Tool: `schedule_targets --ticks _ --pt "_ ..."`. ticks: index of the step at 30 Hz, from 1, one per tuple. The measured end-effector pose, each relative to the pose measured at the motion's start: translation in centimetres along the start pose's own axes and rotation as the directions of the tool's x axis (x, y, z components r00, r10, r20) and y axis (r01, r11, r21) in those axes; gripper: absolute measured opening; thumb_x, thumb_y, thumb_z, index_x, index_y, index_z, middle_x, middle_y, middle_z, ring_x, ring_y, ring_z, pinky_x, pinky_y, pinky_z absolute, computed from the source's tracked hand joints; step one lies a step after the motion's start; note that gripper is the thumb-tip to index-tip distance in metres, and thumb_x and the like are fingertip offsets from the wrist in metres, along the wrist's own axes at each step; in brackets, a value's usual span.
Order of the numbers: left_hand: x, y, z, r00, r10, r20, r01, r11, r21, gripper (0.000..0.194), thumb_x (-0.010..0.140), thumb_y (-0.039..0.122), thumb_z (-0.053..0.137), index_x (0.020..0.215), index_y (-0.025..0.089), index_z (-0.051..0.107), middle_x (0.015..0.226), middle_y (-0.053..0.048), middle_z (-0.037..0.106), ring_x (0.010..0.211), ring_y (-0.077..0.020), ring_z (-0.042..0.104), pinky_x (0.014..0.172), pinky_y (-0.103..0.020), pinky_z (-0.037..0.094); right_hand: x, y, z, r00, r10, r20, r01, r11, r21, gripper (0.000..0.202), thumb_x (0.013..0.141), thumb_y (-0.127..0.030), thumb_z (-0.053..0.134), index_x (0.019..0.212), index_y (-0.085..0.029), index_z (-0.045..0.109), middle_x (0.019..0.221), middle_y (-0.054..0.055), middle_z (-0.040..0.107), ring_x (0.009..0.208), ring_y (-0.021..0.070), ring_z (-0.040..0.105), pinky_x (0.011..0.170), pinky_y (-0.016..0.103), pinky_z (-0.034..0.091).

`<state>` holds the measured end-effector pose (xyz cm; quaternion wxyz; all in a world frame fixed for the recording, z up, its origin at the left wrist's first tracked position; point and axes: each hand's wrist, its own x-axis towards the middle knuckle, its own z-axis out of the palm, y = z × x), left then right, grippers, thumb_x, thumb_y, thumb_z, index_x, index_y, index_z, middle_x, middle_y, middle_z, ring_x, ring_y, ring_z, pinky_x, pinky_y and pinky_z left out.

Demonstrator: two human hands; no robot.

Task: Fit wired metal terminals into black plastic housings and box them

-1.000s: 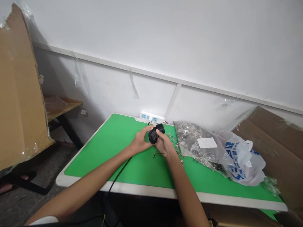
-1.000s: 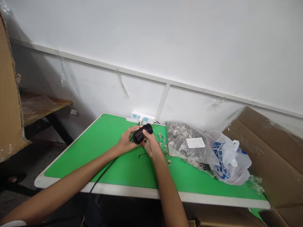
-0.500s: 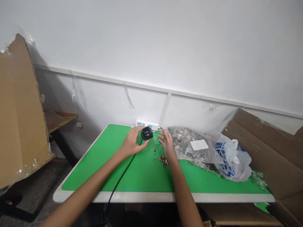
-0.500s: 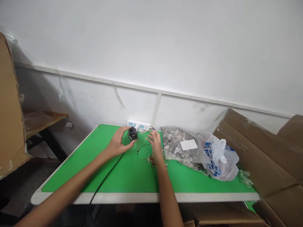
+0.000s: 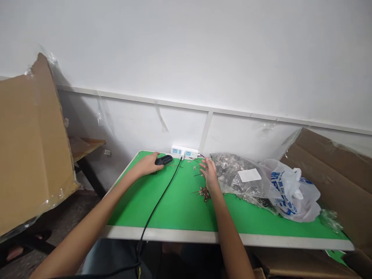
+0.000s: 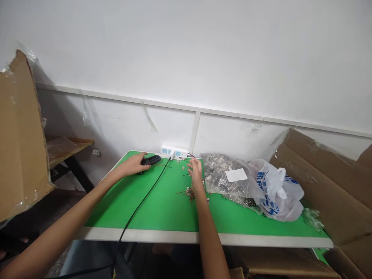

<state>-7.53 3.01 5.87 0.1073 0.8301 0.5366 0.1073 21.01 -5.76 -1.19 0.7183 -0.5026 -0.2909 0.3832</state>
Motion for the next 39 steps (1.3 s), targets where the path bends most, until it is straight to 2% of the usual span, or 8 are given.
schedule_targets --ticks 15,21,24,27,30,32,35,39 --pt "3.6 0.5 2.3 0.992 -0.124 -0.026 0.117 0.975 -0.188 0.059 0.066 0.075 0.077 0.084 0.020 0.069 0.098 -0.019 0.077 0.090 -0.0373 0.072 0.069 -0.035 0.045 0.5 -1.4 -1.2 0.988 -0.156 -0.006 0.145 0.930 -0.336 0.036 0.080 -0.053 0.064 0.100 -0.024 0.062 0.106 0.009 0.074 0.101 0.0260 0.069 0.088 0.037 0.055" --pt "5.7 0.8 1.9 0.988 -0.032 0.152 0.084 0.934 -0.348 0.042 0.055 0.054 0.088 0.073 0.020 0.070 0.078 -0.009 0.074 0.072 -0.0287 0.067 0.063 -0.033 0.045 0.1 -3.0 -2.7 0.942 -0.183 0.281 0.324 0.712 -0.623 0.025 0.084 -0.042 0.056 0.091 -0.021 0.068 0.095 0.007 0.075 0.092 0.0243 0.067 0.084 0.035 0.053" --pt "4.7 0.1 1.6 0.989 -0.011 0.148 0.110 0.720 -0.685 0.054 0.053 0.052 0.092 0.091 0.019 0.074 0.085 -0.005 0.075 0.073 -0.0235 0.066 0.060 -0.029 0.048 -0.5 -3.8 -3.2 0.936 -0.081 0.343 0.323 0.588 -0.742 0.020 0.087 -0.034 0.055 0.090 -0.020 0.070 0.090 0.005 0.074 0.083 0.0210 0.065 0.074 0.030 0.048" --pt "3.2 0.4 0.8 0.985 -0.086 0.148 0.168 0.321 -0.932 0.052 0.057 0.046 0.093 0.094 0.018 0.070 0.074 -0.001 0.067 0.058 -0.0154 0.058 0.048 -0.024 0.043 -1.0 -4.7 -3.5 0.940 0.060 0.336 0.283 0.413 -0.866 0.013 0.086 -0.024 0.059 0.081 -0.019 0.069 0.080 0.003 0.072 0.074 0.0180 0.061 0.067 0.027 0.042" --pt "1.7 2.7 0.4 0.994 -0.003 0.108 0.106 -0.113 -0.988 0.038 0.068 0.039 0.089 0.085 0.018 0.062 0.066 0.003 0.057 0.052 -0.0099 0.051 0.045 -0.020 0.041 -1.7 -5.6 -3.9 0.915 0.222 0.338 0.257 0.324 -0.910 0.008 0.083 -0.021 0.065 0.076 -0.018 0.069 0.075 0.002 0.071 0.070 0.0161 0.060 0.062 0.026 0.039" --pt "0.7 5.2 1.1 0.987 0.119 0.110 0.140 -0.290 -0.947 0.033 0.075 0.038 0.085 0.086 0.019 0.060 0.062 0.005 0.051 0.051 -0.0093 0.050 0.046 -0.018 0.042 -2.1 -6.1 -4.0 0.898 0.292 0.328 0.237 0.305 -0.922 0.006 0.080 -0.022 0.070 0.076 -0.019 0.071 0.071 0.000 0.070 0.065 0.0147 0.058 0.058 0.025 0.037" --pt "-1.0 8.9 3.8 0.961 0.171 0.217 0.266 -0.355 -0.896 0.034 0.077 0.041 0.083 0.084 0.019 0.059 0.061 0.005 0.052 0.049 -0.0085 0.049 0.046 -0.018 0.042 -2.4 -6.5 -4.2 0.885 0.350 0.305 0.207 0.291 -0.934 0.009 0.074 -0.026 0.076 0.070 -0.020 0.071 0.063 -0.002 0.067 0.056 0.0129 0.053 0.051 0.025 0.033" --pt "-2.2 11.6 7.9 0.941 0.064 0.332 0.338 -0.240 -0.910 0.041 0.069 0.045 0.089 0.081 0.019 0.059 0.066 0.002 0.057 0.052 -0.0098 0.049 0.046 -0.021 0.041 -2.2 -6.1 -4.7 0.867 0.375 0.328 0.176 0.386 -0.906 0.011 0.066 -0.026 0.080 0.061 -0.021 0.071 0.054 -0.002 0.065 0.047 0.0123 0.050 0.045 0.026 0.030"
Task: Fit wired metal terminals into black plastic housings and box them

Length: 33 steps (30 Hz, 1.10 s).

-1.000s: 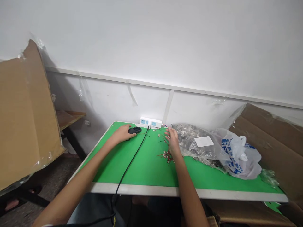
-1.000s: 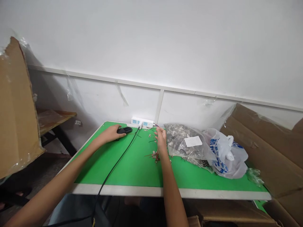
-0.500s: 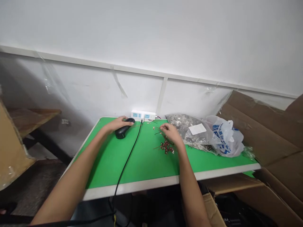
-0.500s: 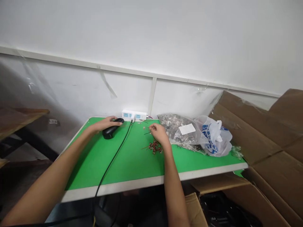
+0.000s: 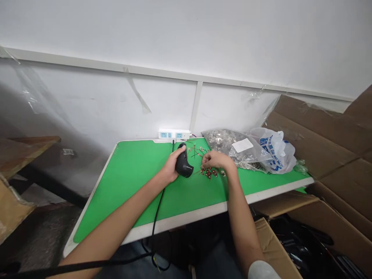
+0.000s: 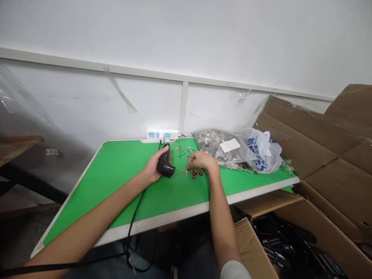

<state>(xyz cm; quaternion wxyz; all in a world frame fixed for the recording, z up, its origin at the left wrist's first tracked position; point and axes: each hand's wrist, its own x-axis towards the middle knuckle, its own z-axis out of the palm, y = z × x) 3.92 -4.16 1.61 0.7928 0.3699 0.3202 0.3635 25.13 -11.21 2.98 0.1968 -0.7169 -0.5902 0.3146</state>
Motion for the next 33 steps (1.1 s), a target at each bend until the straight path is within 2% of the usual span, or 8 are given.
schedule_targets --ticks 4,9,14,20,22,25,31,33 --pt "0.9 -1.3 -0.6 0.991 0.108 -0.074 -0.100 0.990 0.099 0.049 0.060 0.049 0.092 0.085 0.019 0.062 0.070 0.003 0.058 0.060 -0.0117 0.052 0.053 -0.023 0.044 0.4 1.0 0.2 0.997 -0.070 -0.031 0.073 0.990 0.119 0.014 0.062 -0.030 0.083 0.056 -0.023 0.072 0.049 -0.003 0.065 0.042 0.0121 0.049 0.042 0.025 0.029" --pt "1.3 -1.1 -1.2 0.988 0.113 -0.105 -0.099 0.987 0.130 0.055 0.059 0.053 0.093 0.090 0.018 0.064 0.073 0.003 0.059 0.062 -0.0123 0.053 0.056 -0.025 0.044 1.0 2.0 1.1 0.990 -0.080 -0.114 0.096 0.985 0.144 0.021 0.056 -0.028 0.088 0.052 -0.023 0.068 0.045 -0.003 0.062 0.038 0.0124 0.050 0.040 0.025 0.032" --pt "1.0 -1.5 -0.9 0.991 0.122 -0.059 -0.106 0.970 0.219 0.059 0.059 0.056 0.092 0.098 0.018 0.067 0.078 0.001 0.062 0.068 -0.0145 0.057 0.059 -0.026 0.046 1.1 1.9 1.6 0.993 -0.080 -0.081 0.092 0.985 0.147 0.024 0.060 -0.023 0.086 0.052 -0.023 0.064 0.042 -0.003 0.059 0.036 0.0124 0.048 0.041 0.026 0.035" --pt "1.0 -1.3 -0.9 0.992 0.106 -0.070 -0.089 0.973 0.212 0.058 0.060 0.053 0.094 0.098 0.018 0.068 0.079 0.001 0.063 0.067 -0.0138 0.057 0.057 -0.024 0.047 0.5 0.5 0.9 0.996 -0.092 0.023 0.089 0.991 0.104 0.018 0.072 -0.021 0.075 0.056 -0.022 0.067 0.048 0.000 0.062 0.042 0.0136 0.049 0.047 0.028 0.035" --pt "0.9 -1.2 -0.9 0.993 0.098 -0.072 -0.081 0.974 0.210 0.057 0.061 0.053 0.094 0.098 0.018 0.067 0.079 0.001 0.063 0.066 -0.0138 0.058 0.057 -0.025 0.048 0.4 0.1 0.7 0.986 -0.152 -0.074 0.158 0.983 0.090 0.015 0.073 -0.020 0.072 0.059 -0.022 0.067 0.053 0.000 0.064 0.048 0.0148 0.052 0.051 0.028 0.036" --pt "0.8 -1.2 -0.8 0.994 0.075 -0.074 -0.060 0.980 0.187 0.057 0.061 0.051 0.094 0.099 0.019 0.066 0.081 0.001 0.063 0.067 -0.0138 0.058 0.058 -0.025 0.050 0.5 -0.2 0.5 0.928 -0.248 -0.277 0.266 0.964 0.030 0.015 0.073 -0.021 0.071 0.060 -0.022 0.065 0.063 0.001 0.066 0.060 0.0167 0.056 0.058 0.029 0.039" --pt "0.7 -1.5 -1.0 0.994 0.093 -0.054 -0.079 0.974 0.213 0.059 0.063 0.053 0.093 0.103 0.019 0.067 0.088 -0.002 0.069 0.074 -0.0171 0.063 0.063 -0.027 0.053 1.1 0.4 0.7 0.852 -0.200 -0.483 0.297 0.946 0.133 0.006 0.076 -0.028 0.067 0.078 -0.023 0.065 0.072 -0.001 0.068 0.066 0.0178 0.059 0.063 0.028 0.043" --pt "0.8 -1.5 -1.2 0.990 0.135 -0.045 -0.119 0.960 0.253 0.060 0.061 0.055 0.094 0.101 0.018 0.068 0.088 -0.003 0.070 0.076 -0.0181 0.064 0.065 -0.027 0.052 1.3 0.5 0.8 0.824 -0.202 -0.529 0.332 0.929 0.163 0.015 0.078 -0.030 0.066 0.090 -0.022 0.069 0.075 -0.001 0.069 0.069 0.0184 0.061 0.067 0.030 0.046"
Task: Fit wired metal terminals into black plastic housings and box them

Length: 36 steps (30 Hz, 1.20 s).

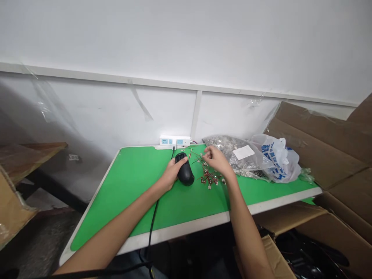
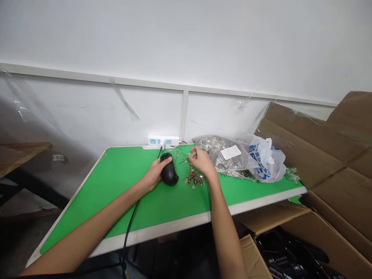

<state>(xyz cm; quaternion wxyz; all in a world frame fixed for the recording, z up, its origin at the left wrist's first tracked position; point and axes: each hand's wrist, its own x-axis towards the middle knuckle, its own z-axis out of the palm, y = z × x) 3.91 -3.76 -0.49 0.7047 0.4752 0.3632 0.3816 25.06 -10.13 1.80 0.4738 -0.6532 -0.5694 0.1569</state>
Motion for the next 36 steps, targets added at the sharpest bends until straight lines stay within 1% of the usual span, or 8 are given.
schedule_targets --ticks 3,6,11,14,17,22,31,36 --pt "0.2 -0.1 -0.2 0.999 0.039 -0.010 -0.038 0.998 0.057 0.059 0.059 0.057 0.094 0.097 0.017 0.070 0.087 -0.004 0.072 0.077 -0.0186 0.065 0.064 -0.025 0.050 0.2 -0.2 0.4 0.999 -0.011 -0.035 0.015 0.994 0.107 0.027 0.082 -0.039 0.065 0.099 -0.021 0.074 0.082 0.002 0.074 0.075 0.0204 0.064 0.071 0.033 0.050" --pt "0.2 -0.1 -0.1 1.000 -0.014 -0.003 0.014 0.997 0.072 0.056 0.064 0.060 0.089 0.095 0.017 0.070 0.084 -0.005 0.072 0.074 -0.0194 0.066 0.061 -0.026 0.051 0.4 -0.8 1.2 0.999 -0.002 -0.034 0.011 0.965 0.262 0.033 0.082 -0.049 0.069 0.098 -0.021 0.077 0.089 0.006 0.077 0.080 0.0222 0.067 0.074 0.035 0.053" --pt "0.2 -0.3 -0.3 0.998 -0.003 0.056 -0.001 0.997 0.076 0.057 0.075 0.071 0.078 0.089 0.017 0.066 0.075 -0.003 0.066 0.062 -0.0174 0.063 0.055 -0.027 0.050 0.1 -1.7 2.9 0.999 -0.023 0.026 0.011 0.918 0.397 0.029 0.079 -0.048 0.076 0.093 -0.023 0.077 0.091 0.006 0.078 0.085 0.0240 0.071 0.080 0.038 0.057" --pt "0.4 -0.8 -0.5 0.997 0.037 0.066 -0.043 0.994 0.100 0.064 0.073 0.081 0.073 0.083 0.018 0.064 0.067 0.000 0.059 0.055 -0.0160 0.057 0.049 -0.026 0.044 -0.2 -2.1 3.7 0.997 -0.076 0.015 0.064 0.921 0.383 0.025 0.081 -0.046 0.075 0.091 -0.023 0.078 0.096 0.006 0.078 0.092 0.0243 0.071 0.087 0.040 0.057" --pt "0.8 -1.2 -0.6 0.996 0.081 0.040 -0.085 0.992 0.098 0.069 0.067 0.086 0.075 0.075 0.019 0.061 0.060 0.001 0.054 0.053 -0.0146 0.051 0.048 -0.025 0.039 -0.5 -2.5 4.3 0.993 -0.116 -0.018 0.116 0.936 0.334 0.022 0.082 -0.045 0.075 0.086 -0.024 0.079 0.100 0.007 0.076 0.097 0.0244 0.069 0.085 0.037 0.057" --pt "1.0 -1.4 -0.6 0.999 0.044 0.019 -0.045 0.998 0.052 0.074 0.063 0.091 0.073 0.074 0.020 0.060 0.062 0.000 0.057 0.054 -0.0159 0.054 0.050 -0.028 0.045 -1.0 -3.0 5.1 0.990 -0.138 0.009 0.129 0.948 0.291 0.020 0.082 -0.043 0.073 0.085 -0.024 0.079 0.098 0.006 0.073 0.095 0.0236 0.067 0.077 0.033 0.054" --pt "0.7 -1.5 -0.4 0.990 0.137 0.021 -0.138 0.989 0.062 0.073 0.064 0.092 0.071 0.063 0.022 0.052 0.054 0.003 0.045 0.049 -0.0128 0.042 0.047 -0.028 0.031 -1.3 -2.9 6.2 0.985 -0.174 -0.006 0.171 0.956 0.237 0.018 0.086 -0.039 0.068 0.085 -0.023 0.076 0.096 0.007 0.073 0.091 0.0231 0.067 0.074 0.033 0.054" --pt "0.3 -0.9 -0.1 0.979 0.196 0.059 -0.198 0.980 0.032 0.065 0.065 0.080 0.079 0.069 0.018 0.061 0.062 0.001 0.054 0.063 -0.0151 0.048 0.059 -0.028 0.036 -1.2 -2.8 6.2 0.976 -0.216 -0.013 0.214 0.954 0.212 0.017 0.088 -0.039 0.068 0.084 -0.024 0.076 0.095 0.007 0.073 0.091 0.0228 0.067 0.073 0.032 0.052"
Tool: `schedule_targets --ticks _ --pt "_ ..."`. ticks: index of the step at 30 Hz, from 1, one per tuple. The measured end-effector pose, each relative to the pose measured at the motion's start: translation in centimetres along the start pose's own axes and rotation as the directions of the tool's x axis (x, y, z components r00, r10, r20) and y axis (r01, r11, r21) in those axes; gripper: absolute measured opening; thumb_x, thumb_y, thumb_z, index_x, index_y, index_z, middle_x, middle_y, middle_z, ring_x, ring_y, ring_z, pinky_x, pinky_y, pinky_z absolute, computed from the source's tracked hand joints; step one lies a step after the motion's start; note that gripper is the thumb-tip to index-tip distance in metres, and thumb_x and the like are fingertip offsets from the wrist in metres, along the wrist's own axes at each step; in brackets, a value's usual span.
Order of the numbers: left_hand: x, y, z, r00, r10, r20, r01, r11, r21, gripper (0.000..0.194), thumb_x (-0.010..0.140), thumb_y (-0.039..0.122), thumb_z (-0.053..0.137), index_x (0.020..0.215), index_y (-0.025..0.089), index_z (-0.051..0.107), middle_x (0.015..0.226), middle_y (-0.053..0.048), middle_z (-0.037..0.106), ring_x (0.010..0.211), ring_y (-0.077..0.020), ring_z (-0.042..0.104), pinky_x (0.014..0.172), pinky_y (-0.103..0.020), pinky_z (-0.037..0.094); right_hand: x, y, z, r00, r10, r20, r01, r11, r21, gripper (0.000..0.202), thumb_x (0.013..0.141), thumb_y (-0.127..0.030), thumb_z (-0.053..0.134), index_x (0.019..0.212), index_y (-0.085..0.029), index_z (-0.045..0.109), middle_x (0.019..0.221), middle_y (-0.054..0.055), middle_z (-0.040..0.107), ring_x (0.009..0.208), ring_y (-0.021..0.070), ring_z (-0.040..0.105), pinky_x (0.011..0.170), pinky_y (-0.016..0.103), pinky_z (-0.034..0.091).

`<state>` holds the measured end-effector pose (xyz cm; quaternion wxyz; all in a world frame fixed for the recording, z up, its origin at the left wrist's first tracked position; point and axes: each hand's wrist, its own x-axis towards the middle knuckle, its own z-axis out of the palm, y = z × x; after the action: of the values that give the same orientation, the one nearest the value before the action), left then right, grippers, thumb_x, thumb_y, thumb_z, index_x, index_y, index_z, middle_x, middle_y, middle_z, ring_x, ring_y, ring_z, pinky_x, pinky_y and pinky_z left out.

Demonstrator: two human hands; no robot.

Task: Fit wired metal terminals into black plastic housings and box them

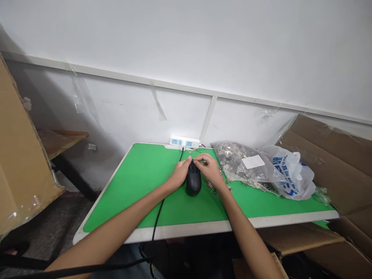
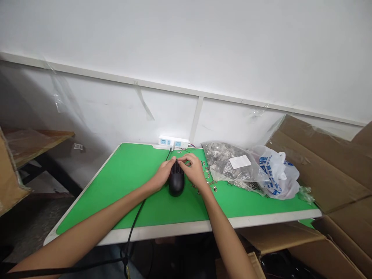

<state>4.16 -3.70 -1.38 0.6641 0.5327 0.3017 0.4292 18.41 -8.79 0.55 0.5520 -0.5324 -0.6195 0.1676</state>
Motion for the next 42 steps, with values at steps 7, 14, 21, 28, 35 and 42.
schedule_targets --ticks 7,14,21,28,35,42 --pt "-0.27 0.58 0.42 0.999 -0.034 -0.005 0.034 0.999 0.000 0.068 0.057 0.078 0.084 0.074 0.014 0.066 0.065 0.001 0.058 0.066 -0.0142 0.048 0.062 -0.027 0.037 -0.06 0.36 0.02 0.999 0.032 0.007 -0.032 0.999 0.011 0.018 0.086 -0.039 0.066 0.086 -0.023 0.075 0.094 0.006 0.073 0.088 0.0226 0.069 0.069 0.032 0.053" --pt "-0.24 0.51 0.43 0.997 -0.058 -0.047 0.059 0.998 0.021 0.070 0.055 0.082 0.080 0.072 0.015 0.063 0.062 0.002 0.055 0.062 -0.0132 0.045 0.059 -0.027 0.034 0.01 0.34 -0.25 0.988 0.138 0.063 -0.145 0.981 0.129 0.026 0.082 -0.045 0.072 0.095 -0.023 0.074 0.098 0.006 0.076 0.089 0.0235 0.069 0.079 0.036 0.055" --pt "-0.65 1.07 0.53 0.999 -0.039 -0.039 0.041 0.998 0.043 0.068 0.059 0.082 0.076 0.068 0.018 0.059 0.060 0.004 0.052 0.062 -0.0134 0.045 0.060 -0.028 0.035 0.28 0.80 -0.50 0.975 0.221 0.005 -0.217 0.953 0.214 0.036 0.085 -0.058 0.068 0.087 -0.022 0.070 0.088 0.003 0.071 0.086 0.0230 0.065 0.079 0.036 0.052" --pt "-0.39 0.64 0.50 0.997 -0.048 -0.054 0.049 0.999 0.018 0.069 0.055 0.084 0.076 0.068 0.019 0.056 0.060 0.005 0.049 0.061 -0.0126 0.042 0.058 -0.027 0.032 0.05 0.86 -0.21 0.994 0.104 0.022 -0.106 0.990 0.089 0.028 0.084 -0.051 0.070 0.088 -0.023 0.067 0.091 0.004 0.070 0.085 0.0228 0.065 0.074 0.034 0.051" --pt "-0.36 0.55 0.42 0.997 -0.028 -0.066 0.030 0.999 0.026 0.066 0.058 0.080 0.077 0.065 0.019 0.055 0.060 0.004 0.048 0.060 -0.0125 0.042 0.058 -0.027 0.033 0.15 0.66 -0.27 0.993 0.098 0.061 -0.098 0.995 -0.011 0.027 0.086 -0.050 0.065 0.085 -0.023 0.069 0.093 0.007 0.072 0.091 0.0264 0.067 0.085 0.041 0.052" --pt "-0.19 0.56 0.36 0.999 -0.003 -0.039 0.006 0.997 0.083 0.060 0.060 0.074 0.075 0.069 0.017 0.062 0.063 0.002 0.054 0.065 -0.0149 0.045 0.062 -0.028 0.036 -0.02 0.58 0.12 0.981 0.183 0.065 -0.189 0.975 0.114 0.031 0.083 -0.051 0.070 0.097 -0.023 0.064 0.097 0.005 0.070 0.090 0.0236 0.067 0.080 0.036 0.053"
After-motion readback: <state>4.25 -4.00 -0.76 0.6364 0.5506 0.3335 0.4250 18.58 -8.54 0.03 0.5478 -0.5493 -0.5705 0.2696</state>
